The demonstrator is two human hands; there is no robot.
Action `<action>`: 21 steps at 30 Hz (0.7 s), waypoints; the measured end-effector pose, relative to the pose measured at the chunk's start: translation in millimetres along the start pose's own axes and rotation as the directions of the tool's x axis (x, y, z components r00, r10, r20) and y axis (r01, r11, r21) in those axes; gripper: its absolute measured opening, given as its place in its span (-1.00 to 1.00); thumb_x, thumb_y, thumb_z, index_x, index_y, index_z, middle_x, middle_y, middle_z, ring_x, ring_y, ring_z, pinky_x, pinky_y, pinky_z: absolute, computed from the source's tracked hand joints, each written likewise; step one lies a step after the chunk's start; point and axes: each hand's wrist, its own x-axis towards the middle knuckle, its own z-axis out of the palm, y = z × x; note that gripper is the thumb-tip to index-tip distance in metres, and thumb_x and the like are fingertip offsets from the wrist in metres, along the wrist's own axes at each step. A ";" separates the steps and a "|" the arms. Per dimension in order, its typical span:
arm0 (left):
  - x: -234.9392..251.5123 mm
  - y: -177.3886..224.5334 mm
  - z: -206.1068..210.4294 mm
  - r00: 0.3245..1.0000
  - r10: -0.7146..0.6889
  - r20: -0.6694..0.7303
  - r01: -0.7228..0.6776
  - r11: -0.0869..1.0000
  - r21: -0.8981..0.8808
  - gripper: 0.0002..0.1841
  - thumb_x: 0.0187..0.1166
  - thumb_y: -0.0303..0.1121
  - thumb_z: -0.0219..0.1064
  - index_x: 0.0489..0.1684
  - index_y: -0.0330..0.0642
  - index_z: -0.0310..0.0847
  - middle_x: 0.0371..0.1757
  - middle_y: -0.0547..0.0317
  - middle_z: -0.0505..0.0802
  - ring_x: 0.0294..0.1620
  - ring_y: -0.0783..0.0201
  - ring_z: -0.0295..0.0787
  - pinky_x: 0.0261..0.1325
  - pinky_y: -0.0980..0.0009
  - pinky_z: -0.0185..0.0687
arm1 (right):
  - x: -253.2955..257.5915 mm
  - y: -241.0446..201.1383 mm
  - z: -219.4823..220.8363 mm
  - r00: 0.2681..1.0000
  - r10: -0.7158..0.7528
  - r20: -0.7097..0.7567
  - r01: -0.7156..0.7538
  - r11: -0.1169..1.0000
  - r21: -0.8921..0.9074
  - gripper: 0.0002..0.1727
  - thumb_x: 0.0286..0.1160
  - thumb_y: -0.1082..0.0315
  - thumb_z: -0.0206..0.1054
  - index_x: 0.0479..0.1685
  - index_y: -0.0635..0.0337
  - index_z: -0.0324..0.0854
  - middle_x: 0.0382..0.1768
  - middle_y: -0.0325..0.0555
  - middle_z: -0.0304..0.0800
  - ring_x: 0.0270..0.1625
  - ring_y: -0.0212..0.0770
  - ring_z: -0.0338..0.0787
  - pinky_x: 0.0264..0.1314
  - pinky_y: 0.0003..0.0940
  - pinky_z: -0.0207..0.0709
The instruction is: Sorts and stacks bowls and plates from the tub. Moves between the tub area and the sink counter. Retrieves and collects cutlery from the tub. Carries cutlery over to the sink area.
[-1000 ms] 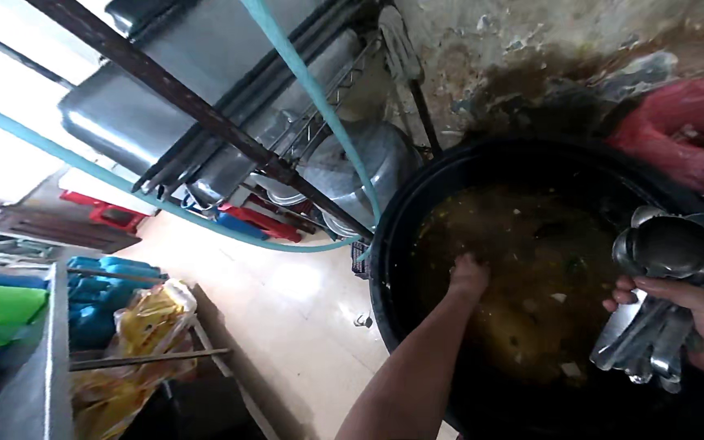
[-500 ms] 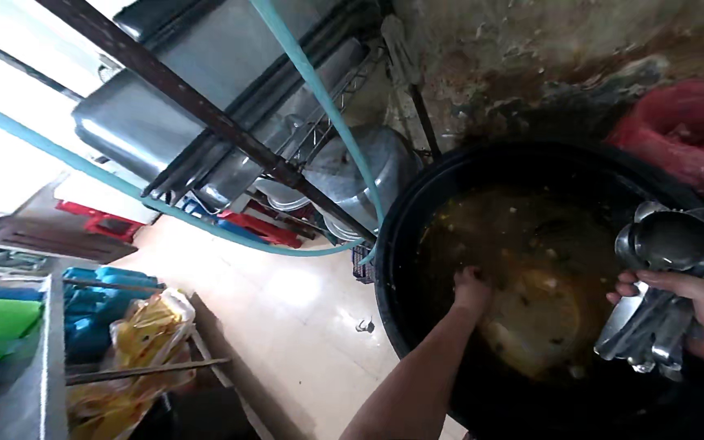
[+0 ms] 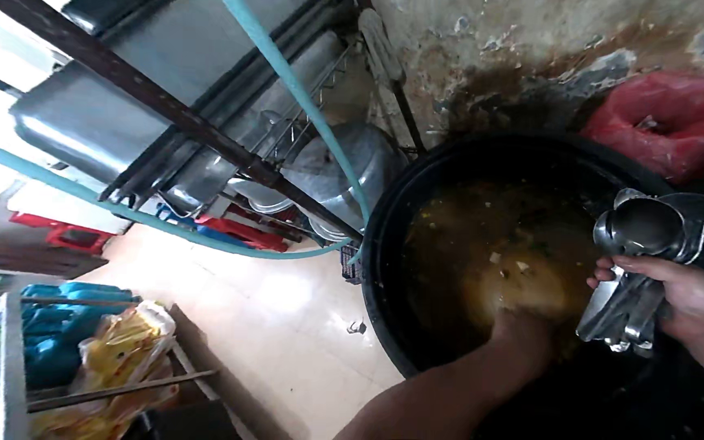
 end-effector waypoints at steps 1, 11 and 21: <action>0.3 -12.6 -6.9 1.000 -0.001 -0.011 0.000 1.000 -0.009 -0.52 0.67 -0.32 0.30 0.54 -0.31 0.50 0.58 -0.24 0.56 0.55 -0.29 0.51 0.44 -0.32 0.48 | -0.3 -0.1 0.0 1.000 0.000 0.005 0.000 1.000 0.004 -0.82 0.57 0.46 0.06 -0.18 0.18 0.60 -0.36 -0.10 0.80 -0.37 -0.20 0.84 -0.23 -0.26 0.81; -56.1 -25.4 -132.8 0.951 0.214 -0.221 -0.296 0.830 -0.472 -0.74 0.77 -0.31 0.26 0.18 -0.31 0.71 0.00 -0.13 0.85 -0.08 0.12 0.84 0.09 0.12 0.76 | -5.8 -2.6 13.6 0.994 0.059 -0.091 -0.090 0.915 -0.394 -0.75 0.58 0.51 0.30 0.18 0.29 0.58 -0.21 -0.01 0.84 -0.23 -0.18 0.86 -0.20 -0.24 0.78; -27.7 -77.9 -111.9 0.950 -0.237 -0.203 -0.035 0.565 -0.824 -0.38 0.81 0.09 0.11 0.56 -0.28 0.48 0.42 -0.28 0.70 0.41 -0.14 0.67 0.46 -0.13 0.53 | 4.3 4.8 -6.6 0.978 0.035 0.207 -0.007 0.990 -0.138 -0.79 0.39 0.54 0.18 -0.07 0.26 0.63 -0.28 -0.06 0.86 -0.33 -0.25 0.84 -0.24 -0.41 0.77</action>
